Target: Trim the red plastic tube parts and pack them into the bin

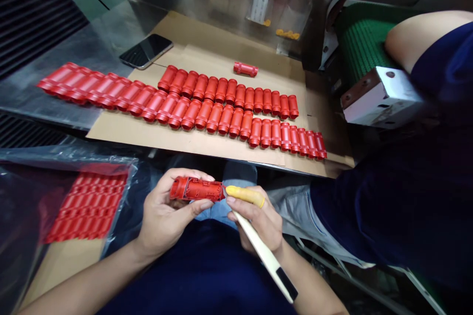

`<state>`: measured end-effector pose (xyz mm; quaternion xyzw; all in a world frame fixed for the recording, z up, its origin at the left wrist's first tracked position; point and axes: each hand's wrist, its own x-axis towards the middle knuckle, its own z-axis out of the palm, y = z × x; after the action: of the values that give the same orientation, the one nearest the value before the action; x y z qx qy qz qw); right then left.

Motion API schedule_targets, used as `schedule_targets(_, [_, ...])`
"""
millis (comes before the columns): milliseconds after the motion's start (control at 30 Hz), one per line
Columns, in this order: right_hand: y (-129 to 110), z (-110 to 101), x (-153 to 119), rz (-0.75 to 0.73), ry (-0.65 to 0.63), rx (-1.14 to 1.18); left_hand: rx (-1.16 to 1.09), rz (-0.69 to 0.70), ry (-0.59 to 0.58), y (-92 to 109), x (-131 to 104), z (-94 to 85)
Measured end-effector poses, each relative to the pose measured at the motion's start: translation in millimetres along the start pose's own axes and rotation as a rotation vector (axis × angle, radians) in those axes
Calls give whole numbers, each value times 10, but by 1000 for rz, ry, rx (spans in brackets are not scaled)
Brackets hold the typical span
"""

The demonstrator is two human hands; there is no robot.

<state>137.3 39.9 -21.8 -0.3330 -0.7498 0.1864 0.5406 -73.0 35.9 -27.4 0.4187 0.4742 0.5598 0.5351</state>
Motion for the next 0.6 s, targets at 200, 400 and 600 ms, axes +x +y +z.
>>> schedule_targets(200, [7,-3,-9,13,-15,-17,37,35,-4,4,9,12])
schedule_targets(400, [-2,-2,6,16,-19,-8,58,74,9,30,2,30])
schedule_targets(600, [50,-43,-58,43,-201,-60,132,40,70,90,-2,69])
